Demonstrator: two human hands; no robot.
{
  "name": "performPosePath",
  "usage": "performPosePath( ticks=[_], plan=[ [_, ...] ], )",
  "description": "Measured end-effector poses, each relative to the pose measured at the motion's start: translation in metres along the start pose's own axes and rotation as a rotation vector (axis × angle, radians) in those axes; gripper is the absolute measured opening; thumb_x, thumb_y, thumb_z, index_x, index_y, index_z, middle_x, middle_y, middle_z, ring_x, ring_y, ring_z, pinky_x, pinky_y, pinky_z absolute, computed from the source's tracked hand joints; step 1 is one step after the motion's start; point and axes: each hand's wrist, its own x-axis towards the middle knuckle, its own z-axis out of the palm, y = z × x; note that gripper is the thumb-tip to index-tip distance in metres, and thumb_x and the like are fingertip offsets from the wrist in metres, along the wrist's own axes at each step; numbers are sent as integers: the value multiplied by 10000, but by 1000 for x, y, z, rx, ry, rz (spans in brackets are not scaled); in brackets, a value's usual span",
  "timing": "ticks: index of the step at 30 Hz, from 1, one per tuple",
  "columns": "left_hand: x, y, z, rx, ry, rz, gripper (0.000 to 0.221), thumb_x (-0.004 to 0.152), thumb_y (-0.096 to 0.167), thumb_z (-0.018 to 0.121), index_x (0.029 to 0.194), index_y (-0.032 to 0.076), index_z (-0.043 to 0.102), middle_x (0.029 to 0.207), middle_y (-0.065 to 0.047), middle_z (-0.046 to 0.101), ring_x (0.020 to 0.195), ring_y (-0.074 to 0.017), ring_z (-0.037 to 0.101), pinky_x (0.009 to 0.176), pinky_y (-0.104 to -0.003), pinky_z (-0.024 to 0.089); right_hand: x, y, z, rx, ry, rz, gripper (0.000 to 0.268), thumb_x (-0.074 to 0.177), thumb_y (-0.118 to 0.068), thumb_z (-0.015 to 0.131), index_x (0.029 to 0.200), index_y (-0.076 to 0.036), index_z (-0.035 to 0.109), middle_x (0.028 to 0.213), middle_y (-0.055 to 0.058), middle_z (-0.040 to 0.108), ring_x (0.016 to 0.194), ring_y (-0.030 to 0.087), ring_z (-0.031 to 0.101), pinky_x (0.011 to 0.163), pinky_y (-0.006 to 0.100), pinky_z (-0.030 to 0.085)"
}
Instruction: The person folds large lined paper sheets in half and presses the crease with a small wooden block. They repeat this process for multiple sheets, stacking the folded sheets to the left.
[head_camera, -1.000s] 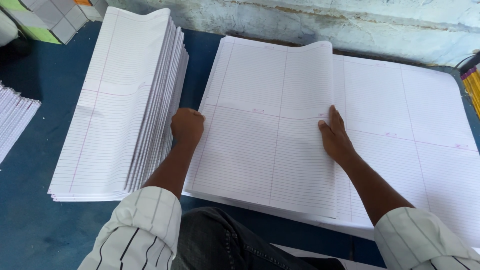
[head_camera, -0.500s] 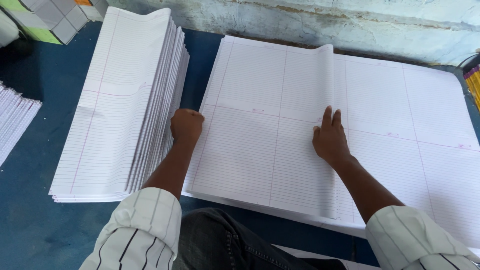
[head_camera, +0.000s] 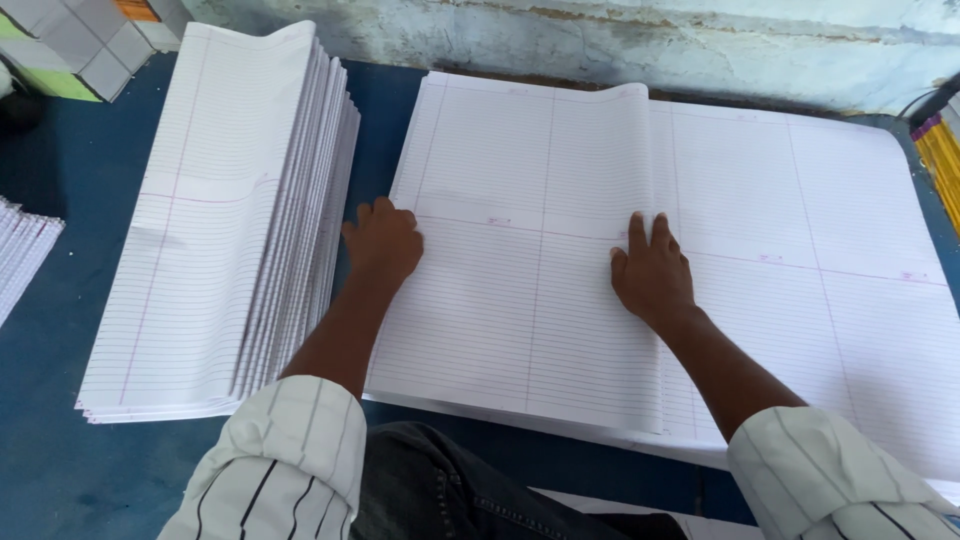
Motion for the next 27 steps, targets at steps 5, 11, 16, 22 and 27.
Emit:
performPosePath(
  ticks=[5, 11, 16, 22, 27],
  plan=[
    [1, 27, -18, 161, -193, -4, 673, 797, 662, 783, 1139, 84, 747, 1381, -135, 548, 1350, -326, 429, 1094, -588, 354, 3, 6, -30, 262, -45, 74, 643, 1003, -392, 545, 1542, -88, 369, 1616, 250, 252, 1422, 437, 394, 1108, 535, 425],
    [31, 49, 14, 205, -187, 114, 552, 885, 373, 734, 1370, 141, 613, 1456, -129, 491, 1365, -335, 437, 972, -462, 543, 8, 76, -55, 378, 23, 77, 472, 1010, -374, 597, 1354, -51, 614, 1484, 225, 506, 1239, 347, 621, 988, 472, 548],
    [43, 50, 40, 85, -213, 224, 621, 995, 65, 516, 1543, 351, 457, 1418, -142, 500, 1285, -361, 513, 989, -440, 582, -7, 160, -72, 219, 44, 152, 365, 1004, -319, 644, 1250, -59, 716, 1334, 218, 652, 1128, 351, 691, 944, 477, 574],
    [41, 70, 18, 139, -325, 157, 662, 905, 156, 642, 1507, 378, 484, 1470, -132, 437, 1384, -405, 399, 1039, -523, 526, -33, 247, -87, 150, -14, 261, 307, 1011, -295, 655, 1223, -95, 752, 1181, 218, 752, 1066, 344, 732, 952, 472, 586],
    [27, 99, -9, 171, -413, 81, 923, 709, 699, 825, 1466, 258, 536, 1448, -142, 506, 1376, -398, 438, 1063, -555, 459, -51, 337, -73, 57, -29, 333, 320, 1025, -330, 644, 1233, -116, 762, 1218, 144, 780, 1046, 329, 763, 964, 475, 587]
  ],
)
